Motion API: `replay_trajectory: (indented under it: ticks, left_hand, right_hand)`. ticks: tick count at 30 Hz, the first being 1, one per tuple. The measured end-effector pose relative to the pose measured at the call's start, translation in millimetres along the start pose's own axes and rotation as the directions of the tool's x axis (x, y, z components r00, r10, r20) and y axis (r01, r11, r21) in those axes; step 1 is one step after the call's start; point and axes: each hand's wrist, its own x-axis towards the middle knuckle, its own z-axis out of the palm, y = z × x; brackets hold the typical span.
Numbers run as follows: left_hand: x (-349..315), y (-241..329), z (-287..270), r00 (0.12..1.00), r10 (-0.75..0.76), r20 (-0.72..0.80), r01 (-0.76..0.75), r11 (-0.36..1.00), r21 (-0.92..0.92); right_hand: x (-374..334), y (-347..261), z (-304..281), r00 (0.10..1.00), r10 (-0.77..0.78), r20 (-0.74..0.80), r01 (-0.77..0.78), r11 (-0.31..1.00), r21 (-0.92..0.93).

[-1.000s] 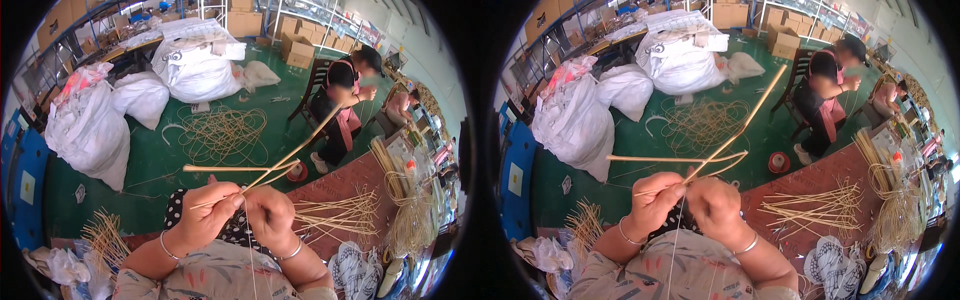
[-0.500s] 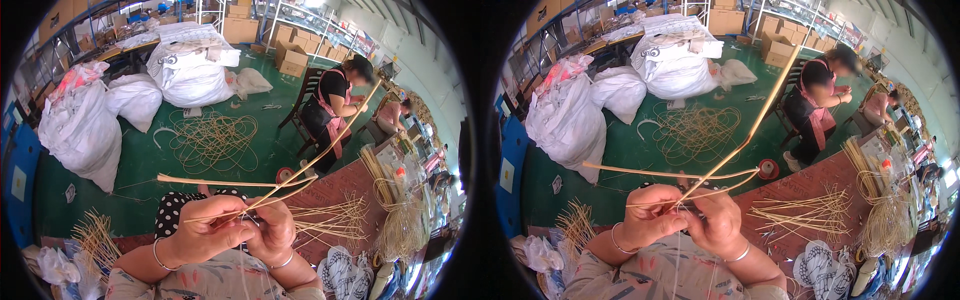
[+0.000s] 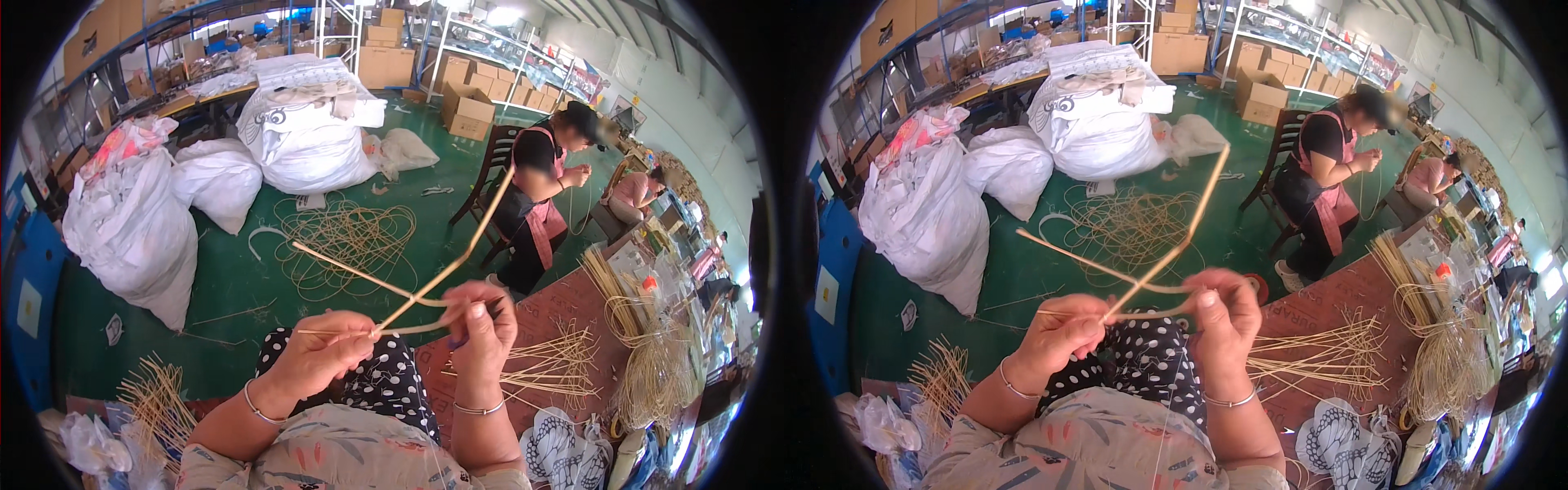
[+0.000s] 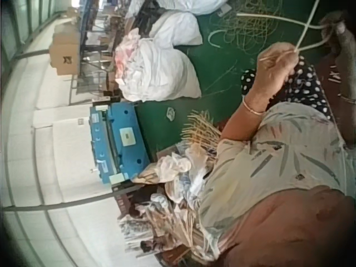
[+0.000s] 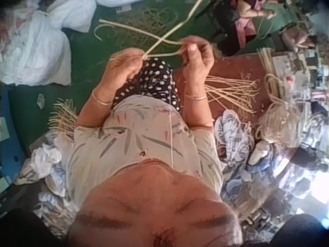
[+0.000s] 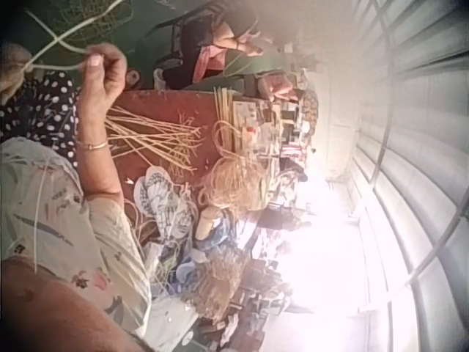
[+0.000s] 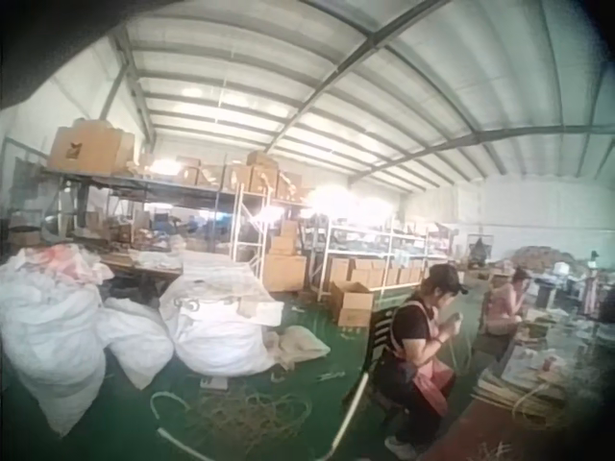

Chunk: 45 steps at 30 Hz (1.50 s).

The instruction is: The person sits on the floor and weaves thin bamboo strips together using a thin cord. They repeatedly wrap the cord around the bamboo to secure the structure, occasionally picking up new strips from a pile on the floor.

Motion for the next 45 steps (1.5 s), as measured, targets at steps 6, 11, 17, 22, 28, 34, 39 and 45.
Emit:
replay_trajectory:
  ticks: [6, 11, 17, 22, 28, 34, 39, 45]
  left_hand:
    - [-1, -13, -22, 0.969, 0.001, -0.247, -0.024, 0.996, -0.091]
    - [4, 27, -27, 0.944, 0.328, -0.045, -0.225, 0.737, 0.638]
    - [21, 51, -11, 0.943, -0.102, 0.318, -0.031, 0.921, 0.389]
    - [32, 68, -17, 0.821, -0.365, 0.44, 0.108, 0.854, 0.508]
    - [20, 63, -3, 0.93, -0.127, 0.345, -0.04, 0.899, 0.437]
    - [8, 61, 5, 0.843, 0.082, 0.531, -0.387, 0.778, 0.494]
    - [-19, 51, 25, 0.646, 0.02, 0.763, -0.465, 0.803, 0.373]
    - [-13, 41, 19, 0.628, 0.112, 0.77, -0.522, 0.795, 0.309]
  right_hand:
    - [-8, 8, 1, 1.0, 0.028, 0.01, -0.028, 0.998, -0.048]
    - [-19, 2, 2, 0.993, -0.065, 0.094, 0.081, 0.982, -0.17]
    - [-23, -10, 5, 0.976, -0.099, 0.194, 0.123, 0.986, -0.114]
    - [-25, -9, 1, 0.963, -0.072, 0.261, 0.113, 0.983, -0.146]
    - [-22, -9, 2, 0.956, 0.009, 0.293, 0.005, 0.999, -0.047]
    - [1, -21, -12, 0.805, 0.161, 0.572, -0.27, 0.956, 0.111]
    - [-8, -59, 25, 0.299, -0.085, 0.951, -0.426, 0.879, 0.213]
    - [9, -54, 21, 0.247, -0.123, 0.961, -0.228, 0.957, 0.181]
